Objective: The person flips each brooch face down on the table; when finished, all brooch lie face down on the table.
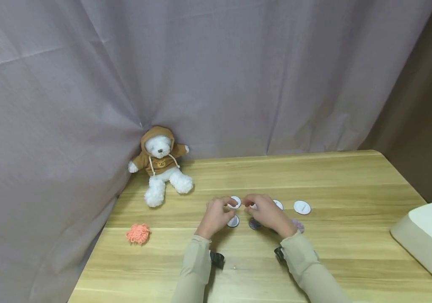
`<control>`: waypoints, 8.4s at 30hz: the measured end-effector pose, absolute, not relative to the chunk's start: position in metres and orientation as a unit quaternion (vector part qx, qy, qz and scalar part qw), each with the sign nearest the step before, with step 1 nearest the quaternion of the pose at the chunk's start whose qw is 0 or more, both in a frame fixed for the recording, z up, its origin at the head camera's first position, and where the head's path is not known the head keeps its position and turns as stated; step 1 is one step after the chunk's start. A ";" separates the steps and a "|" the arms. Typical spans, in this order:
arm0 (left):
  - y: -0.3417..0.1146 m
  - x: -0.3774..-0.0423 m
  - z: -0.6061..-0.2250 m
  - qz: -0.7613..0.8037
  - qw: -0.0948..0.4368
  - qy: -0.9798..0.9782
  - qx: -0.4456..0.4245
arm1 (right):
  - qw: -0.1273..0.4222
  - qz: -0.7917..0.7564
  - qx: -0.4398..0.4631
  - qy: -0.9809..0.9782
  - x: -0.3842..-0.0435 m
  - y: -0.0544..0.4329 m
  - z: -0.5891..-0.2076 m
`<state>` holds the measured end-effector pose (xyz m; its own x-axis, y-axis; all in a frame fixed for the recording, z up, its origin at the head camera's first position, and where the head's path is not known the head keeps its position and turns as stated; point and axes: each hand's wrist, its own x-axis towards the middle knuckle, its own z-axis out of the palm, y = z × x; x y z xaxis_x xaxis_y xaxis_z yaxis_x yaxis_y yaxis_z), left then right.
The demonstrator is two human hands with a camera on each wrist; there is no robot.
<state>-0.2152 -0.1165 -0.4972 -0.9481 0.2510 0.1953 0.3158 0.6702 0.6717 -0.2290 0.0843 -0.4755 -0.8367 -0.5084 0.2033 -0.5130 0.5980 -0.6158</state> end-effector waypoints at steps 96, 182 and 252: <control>-0.079 -0.210 -0.490 -0.235 0.042 -0.943 -0.233 | 0.003 0.264 0.285 -0.921 -0.219 0.109 -0.485; -0.021 -0.206 -0.496 -0.209 -0.019 -0.943 -0.259 | -0.004 0.231 0.233 -0.945 -0.194 0.156 -0.485; -0.017 -0.212 -0.494 -0.181 0.029 -0.953 -0.241 | 0.046 0.225 0.262 -0.937 -0.205 0.159 -0.488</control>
<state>-0.2121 -0.0171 -0.4935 -0.8822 0.4492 0.1416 0.4698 0.8183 0.3312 -0.2049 0.1593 -0.4879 -0.8586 -0.4700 0.2047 -0.5117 0.7617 -0.3973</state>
